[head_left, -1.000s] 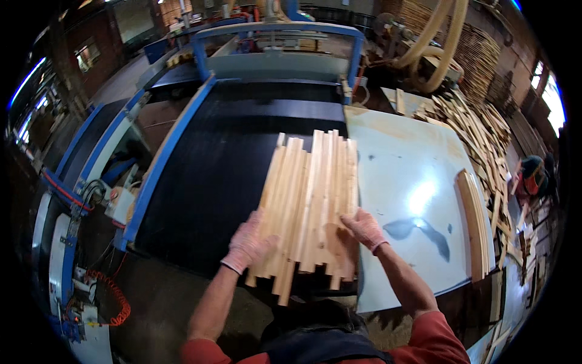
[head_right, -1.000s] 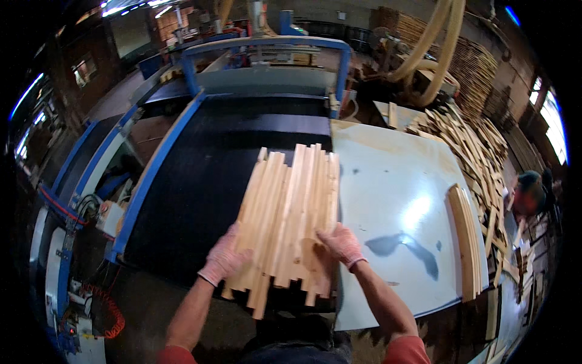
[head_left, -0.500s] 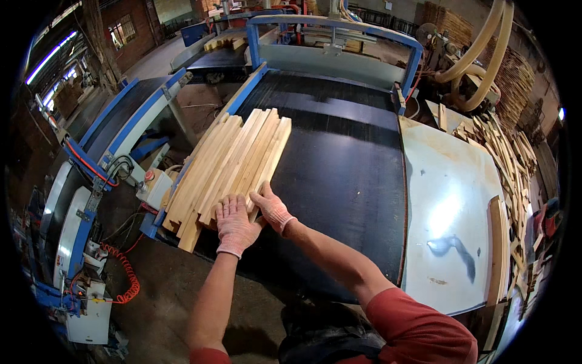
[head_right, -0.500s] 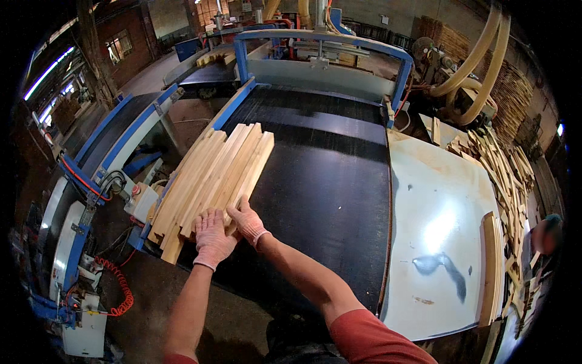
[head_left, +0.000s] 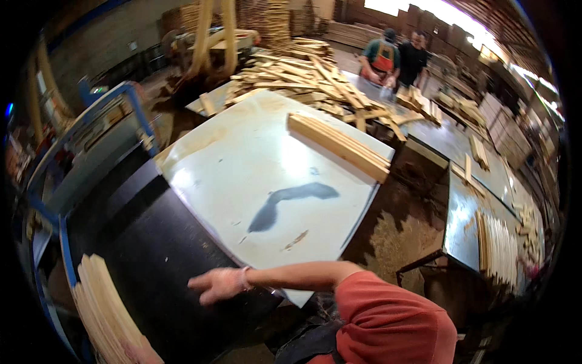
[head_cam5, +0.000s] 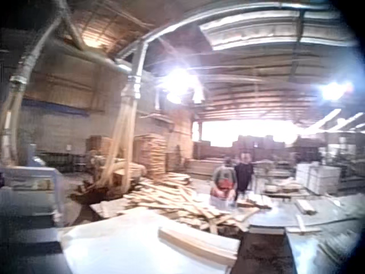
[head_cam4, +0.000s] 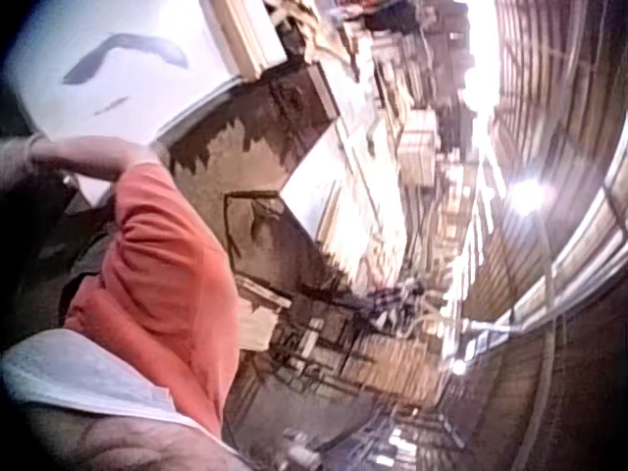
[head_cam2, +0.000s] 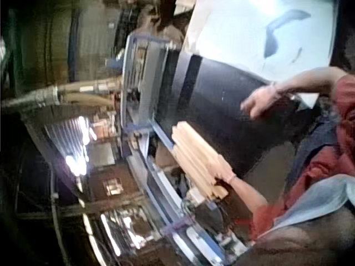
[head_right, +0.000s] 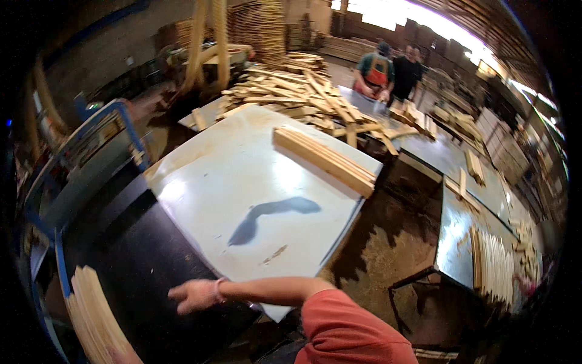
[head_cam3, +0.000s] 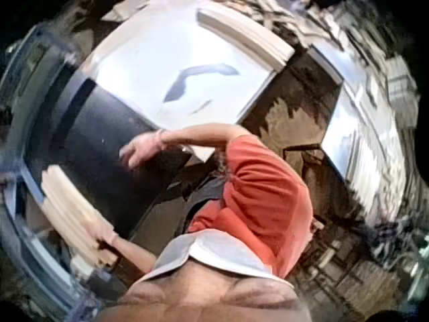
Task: The person repeatedly picks up stacks of light-colored wooden planks from a metal table and places them onto a conveyor belt. The person wears gloves and moves the planks in batches, aligning them on the belt before returning to the table to gather more.
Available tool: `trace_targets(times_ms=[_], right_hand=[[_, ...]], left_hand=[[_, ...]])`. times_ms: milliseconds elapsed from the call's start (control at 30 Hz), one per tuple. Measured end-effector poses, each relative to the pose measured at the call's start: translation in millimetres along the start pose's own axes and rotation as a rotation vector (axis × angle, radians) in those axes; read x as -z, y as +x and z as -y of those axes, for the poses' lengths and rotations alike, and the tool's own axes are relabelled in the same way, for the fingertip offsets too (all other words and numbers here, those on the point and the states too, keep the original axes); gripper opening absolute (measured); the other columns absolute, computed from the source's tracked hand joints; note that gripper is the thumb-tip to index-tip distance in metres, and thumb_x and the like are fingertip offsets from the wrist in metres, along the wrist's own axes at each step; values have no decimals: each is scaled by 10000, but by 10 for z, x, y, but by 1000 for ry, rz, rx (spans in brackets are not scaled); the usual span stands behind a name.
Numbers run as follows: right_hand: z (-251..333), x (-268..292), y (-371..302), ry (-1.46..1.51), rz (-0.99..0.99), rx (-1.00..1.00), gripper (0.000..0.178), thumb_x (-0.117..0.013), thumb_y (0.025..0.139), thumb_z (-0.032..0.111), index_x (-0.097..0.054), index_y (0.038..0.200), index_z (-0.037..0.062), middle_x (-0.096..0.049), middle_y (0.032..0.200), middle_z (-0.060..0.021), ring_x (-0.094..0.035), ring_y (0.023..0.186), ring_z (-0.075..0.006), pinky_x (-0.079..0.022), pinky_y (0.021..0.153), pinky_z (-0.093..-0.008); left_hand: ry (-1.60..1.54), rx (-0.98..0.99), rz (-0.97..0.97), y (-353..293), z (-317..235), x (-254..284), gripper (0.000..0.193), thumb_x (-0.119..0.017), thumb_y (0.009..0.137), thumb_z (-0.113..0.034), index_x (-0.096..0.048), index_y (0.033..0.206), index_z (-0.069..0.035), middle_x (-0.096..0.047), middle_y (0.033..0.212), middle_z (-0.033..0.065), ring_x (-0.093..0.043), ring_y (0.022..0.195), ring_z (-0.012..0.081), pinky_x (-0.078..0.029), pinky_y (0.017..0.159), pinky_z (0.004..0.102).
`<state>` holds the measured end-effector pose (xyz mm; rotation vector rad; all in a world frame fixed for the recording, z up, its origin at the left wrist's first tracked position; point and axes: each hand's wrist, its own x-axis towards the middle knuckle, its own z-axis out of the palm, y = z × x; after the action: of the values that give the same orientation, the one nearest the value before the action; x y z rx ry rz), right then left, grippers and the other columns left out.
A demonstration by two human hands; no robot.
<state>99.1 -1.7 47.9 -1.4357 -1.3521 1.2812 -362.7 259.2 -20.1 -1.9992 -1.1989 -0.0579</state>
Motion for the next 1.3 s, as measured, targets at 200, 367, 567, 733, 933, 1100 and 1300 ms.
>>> trace_targets(times_ms=[200,367,567,733,933,1100,1300], right_hand=[[-915,2557,-2320,-658,-1110,-297,950,-828,849,454,-448,1620,50,-606,1501,-281,-578,1397,-430,-478,1172,-467],[-1287,3738,-3647,-950,-1264,-973,1089,-814,837,422,-269,1727,110,-391,1682,-253,-399,1558,-390,-332,1254,-577],[-1601,4191,-4556,-662,-1065,-1060,1050,-785,831,374,-291,1711,88,-566,1514,-251,-578,1411,-397,-476,1152,-515],[-1662,3775,-4556,-647,-1150,-954,792,-741,838,268,-468,1545,35,-704,1305,-219,-695,1252,-355,-562,1032,-473],[-1340,2151,-5347,-611,-1118,-997,927,-711,842,200,-346,1666,-19,-682,1341,-228,-672,1229,-365,-515,1031,-455],[-1443,71,-6065,-177,-1543,-969,848,-879,709,290,-487,1420,48,-688,1190,-240,-699,1135,-409,-569,997,-524],[-1593,-2552,-6299,339,-1948,-1060,975,-870,735,453,-463,1526,53,-678,1286,-283,-678,1184,-463,-545,1019,-520]], left_hand=[[-1810,480,-54,-112,-1845,2497,483,-702,1065,-124,-612,1495,75,-658,1472,281,-655,1324,359,-535,1126,429],[-1913,388,215,-468,-2824,3715,368,-685,1055,-57,-681,1378,119,-710,1386,254,-668,1285,319,-540,1135,407],[-2022,323,354,-603,-3587,4505,374,-695,1024,-42,-686,1357,129,-716,1365,244,-679,1252,319,-557,1098,388],[-2064,315,708,-608,-3999,4683,364,-667,1055,-127,-702,1361,68,-676,1429,227,-634,1307,337,-480,1154,414],[-2149,-416,722,-507,-4743,5225,389,-641,1070,-135,-667,1391,83,-702,1343,213,-646,1252,348,-510,1121,447],[-2334,-911,845,-967,-5111,5603,392,-639,1067,-127,-668,1398,80,-711,1310,209,-657,1227,324,-526,1104,457],[-2048,-1350,1290,-1728,-5053,5714,376,-637,1092,-139,-667,1420,43,-710,1365,176,-674,1235,296,-535,1097,397]])
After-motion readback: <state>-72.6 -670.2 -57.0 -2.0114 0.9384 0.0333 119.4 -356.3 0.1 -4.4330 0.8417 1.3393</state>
